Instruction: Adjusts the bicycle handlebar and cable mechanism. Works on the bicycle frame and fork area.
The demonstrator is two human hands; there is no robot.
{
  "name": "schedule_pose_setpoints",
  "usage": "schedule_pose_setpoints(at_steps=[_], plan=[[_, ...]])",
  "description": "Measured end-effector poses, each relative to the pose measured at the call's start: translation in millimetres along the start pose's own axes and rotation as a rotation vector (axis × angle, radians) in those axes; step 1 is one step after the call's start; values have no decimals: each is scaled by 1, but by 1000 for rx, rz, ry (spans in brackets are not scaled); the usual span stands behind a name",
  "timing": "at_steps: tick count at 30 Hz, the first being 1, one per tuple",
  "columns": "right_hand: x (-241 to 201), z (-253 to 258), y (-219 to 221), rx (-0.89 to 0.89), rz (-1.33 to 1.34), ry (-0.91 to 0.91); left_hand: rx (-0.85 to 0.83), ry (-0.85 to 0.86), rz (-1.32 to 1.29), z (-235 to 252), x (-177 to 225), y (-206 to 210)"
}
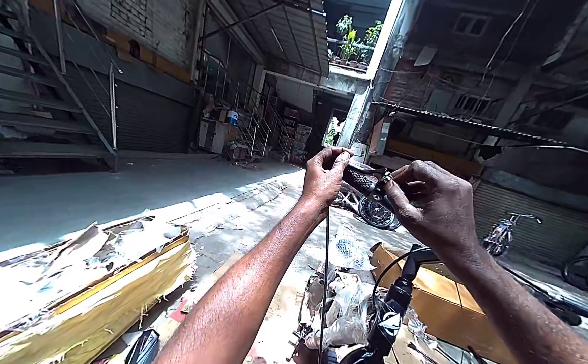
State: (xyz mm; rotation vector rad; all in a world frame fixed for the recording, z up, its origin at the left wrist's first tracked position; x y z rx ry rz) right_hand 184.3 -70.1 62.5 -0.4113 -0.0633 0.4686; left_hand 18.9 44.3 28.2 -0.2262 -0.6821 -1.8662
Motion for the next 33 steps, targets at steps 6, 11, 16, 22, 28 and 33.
schedule_pose_setpoints(at_steps=[6,11,16,22,28,33], plan=[[14,-30,5,19,93,82,-32,-86,-42,2,0,-4],[43,-50,-4,8,58,193,-27,-139,127,1,9,1],[58,-47,-12,45,35,246,-84,-145,352,-4,6,10],[62,-46,-12,25,118,234,-156,-159,421,-8,0,11],[66,-46,-18,38,116,179,-231,-115,430,-12,4,17],[66,-51,-21,78,107,156,-244,5,421,-13,1,16]])
Point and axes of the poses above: each hand's wrist, its own z-axis towards the middle knuckle, its own y-axis out of the palm, x = y × z, the point moved 5 cm from there along z, towards the middle knuckle, and after that the axes turned 12 degrees about y, right-handed, at the moved point
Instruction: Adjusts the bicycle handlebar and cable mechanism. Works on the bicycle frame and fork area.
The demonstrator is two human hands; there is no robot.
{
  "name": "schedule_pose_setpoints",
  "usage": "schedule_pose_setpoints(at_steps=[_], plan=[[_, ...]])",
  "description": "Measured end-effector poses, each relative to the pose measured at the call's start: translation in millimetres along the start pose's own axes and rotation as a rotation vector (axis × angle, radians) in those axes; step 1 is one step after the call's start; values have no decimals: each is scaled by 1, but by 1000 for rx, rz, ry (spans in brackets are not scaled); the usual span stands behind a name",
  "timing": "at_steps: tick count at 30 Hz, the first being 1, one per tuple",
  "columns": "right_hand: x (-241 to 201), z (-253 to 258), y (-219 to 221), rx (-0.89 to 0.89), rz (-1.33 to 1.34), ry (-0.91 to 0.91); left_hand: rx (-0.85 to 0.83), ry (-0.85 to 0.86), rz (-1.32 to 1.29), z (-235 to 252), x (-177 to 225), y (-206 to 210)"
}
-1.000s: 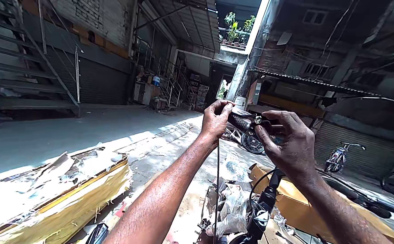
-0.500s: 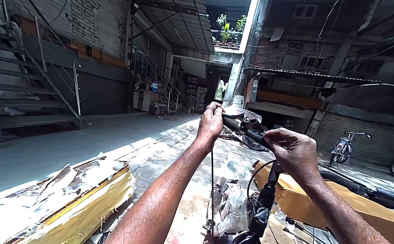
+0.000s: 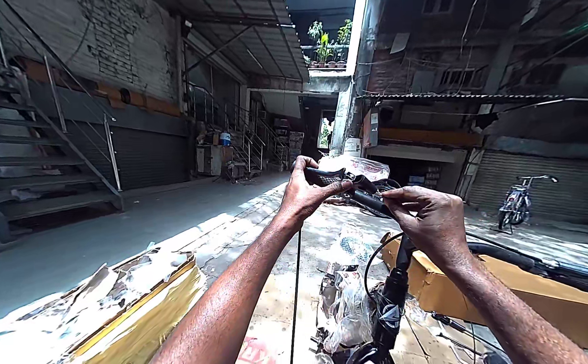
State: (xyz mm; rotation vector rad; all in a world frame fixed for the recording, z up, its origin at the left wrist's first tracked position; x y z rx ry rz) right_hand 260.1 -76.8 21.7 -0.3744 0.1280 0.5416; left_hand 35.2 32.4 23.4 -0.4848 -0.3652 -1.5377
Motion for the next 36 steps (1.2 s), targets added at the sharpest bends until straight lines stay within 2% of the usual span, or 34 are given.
schedule_pose_setpoints(at_steps=[9,13,26,36], plan=[[6,-1,2,-23,4,-35,51,-2,10,1,-3,1],[4,-2,6,-33,-15,-60,27,-62,-123,-1,0,3],[7,-8,11,-33,-65,34,27,-26,-152,-3,-2,5],[15,2,11,-164,-21,99,19,-20,-133,-5,-3,6]])
Point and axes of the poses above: each hand's wrist, its own z-axis towards the middle knuckle, its own y-axis out of the palm, x = y × z, the point moved 5 cm from there along z, towards the middle knuckle, and after that the axes turned 12 degrees about y, right-handed, at the moved point
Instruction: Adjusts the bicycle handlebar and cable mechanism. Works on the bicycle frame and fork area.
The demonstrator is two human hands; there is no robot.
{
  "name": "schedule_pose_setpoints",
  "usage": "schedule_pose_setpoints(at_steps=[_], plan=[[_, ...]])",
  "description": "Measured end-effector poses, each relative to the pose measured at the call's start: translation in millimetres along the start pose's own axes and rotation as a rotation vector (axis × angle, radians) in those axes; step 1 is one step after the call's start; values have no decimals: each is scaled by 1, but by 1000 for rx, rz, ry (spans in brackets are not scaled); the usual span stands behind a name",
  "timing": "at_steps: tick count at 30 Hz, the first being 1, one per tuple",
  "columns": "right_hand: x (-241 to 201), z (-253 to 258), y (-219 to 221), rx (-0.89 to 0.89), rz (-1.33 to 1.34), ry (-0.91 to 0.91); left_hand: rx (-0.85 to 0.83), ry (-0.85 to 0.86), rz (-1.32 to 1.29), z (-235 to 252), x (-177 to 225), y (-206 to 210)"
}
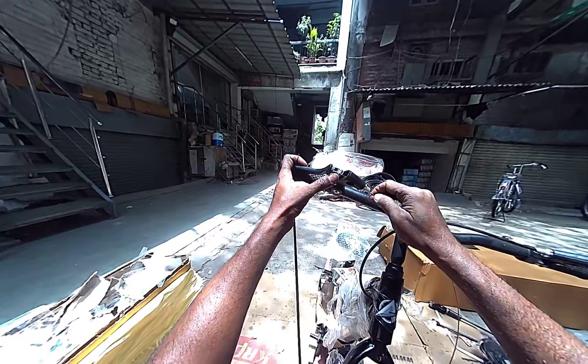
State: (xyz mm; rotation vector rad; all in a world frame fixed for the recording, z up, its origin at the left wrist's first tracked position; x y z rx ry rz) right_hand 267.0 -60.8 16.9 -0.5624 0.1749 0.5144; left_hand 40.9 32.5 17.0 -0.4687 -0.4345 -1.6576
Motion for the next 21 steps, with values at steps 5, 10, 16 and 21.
schedule_pose_setpoints(at_steps=[5,10,16,21], plan=[[0,-1,-2,-21,-2,11,9,11,4,0,0,0],[-6,-13,-4,76,-33,3,1,14,13,-1,-2,-1],[-9,-14,-2,126,-36,2,48,8,54,0,-3,0],[-9,-19,0,189,-37,4,30,25,34,-1,-3,0]])
Point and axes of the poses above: each hand's wrist, its own z-axis towards the middle knuckle, its own y-axis out of the palm, x = y × z, the point moved 5 cm from there along z, towards the middle knuckle, and after that the axes turned 12 degrees about y, right-handed, at the moved point
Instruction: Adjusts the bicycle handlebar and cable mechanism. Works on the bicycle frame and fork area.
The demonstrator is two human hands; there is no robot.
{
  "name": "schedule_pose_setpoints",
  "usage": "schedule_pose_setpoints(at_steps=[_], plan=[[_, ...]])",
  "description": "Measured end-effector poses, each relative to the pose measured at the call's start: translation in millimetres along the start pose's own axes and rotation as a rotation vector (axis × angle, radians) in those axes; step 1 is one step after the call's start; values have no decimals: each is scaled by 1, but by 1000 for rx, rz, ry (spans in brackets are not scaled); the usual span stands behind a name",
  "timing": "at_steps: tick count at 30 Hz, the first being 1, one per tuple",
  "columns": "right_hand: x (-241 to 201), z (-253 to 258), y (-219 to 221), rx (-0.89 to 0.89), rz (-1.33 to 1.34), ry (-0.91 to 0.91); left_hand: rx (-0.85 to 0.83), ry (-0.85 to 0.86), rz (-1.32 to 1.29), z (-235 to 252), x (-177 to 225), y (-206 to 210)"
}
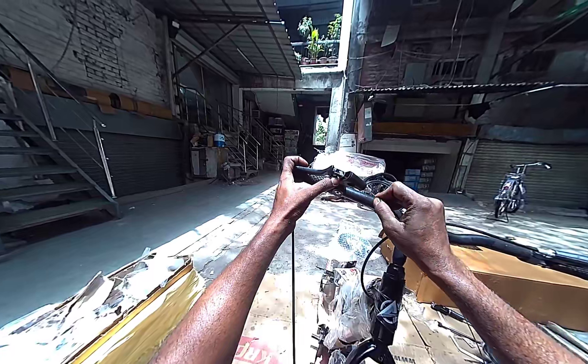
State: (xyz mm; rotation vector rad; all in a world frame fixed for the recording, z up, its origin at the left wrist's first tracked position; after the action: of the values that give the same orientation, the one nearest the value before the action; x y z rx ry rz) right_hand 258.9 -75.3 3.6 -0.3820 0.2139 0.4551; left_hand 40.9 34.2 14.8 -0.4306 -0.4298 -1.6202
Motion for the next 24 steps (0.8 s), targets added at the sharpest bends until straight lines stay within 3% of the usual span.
schedule_pose_setpoints(at_steps=[6,10,16,21,24], plan=[[9,-3,-3,-30,15,52,39,31,107,-4,1,-9],[28,-20,-28,-69,-52,106,87,-53,273,-42,7,-38],[35,-89,-84,210,-233,-37,134,122,394,-131,35,-82],[67,-125,-81,70,-84,290,96,112,445,-207,17,-86],[104,-201,-60,-96,3,474,-66,154,513,-254,9,-85]])
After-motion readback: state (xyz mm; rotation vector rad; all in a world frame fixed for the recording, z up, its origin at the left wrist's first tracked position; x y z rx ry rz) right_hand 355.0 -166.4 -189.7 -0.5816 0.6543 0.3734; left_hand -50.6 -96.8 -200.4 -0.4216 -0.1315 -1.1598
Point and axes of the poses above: each hand's wrist, its own z-axis towards the middle knuckle, its own y-axis out of the palm, x = y × z, the point moved 5 cm from there along z, towards the middle knuckle, and after that the axes turned 12 degrees about y, right-handed, at the moved point
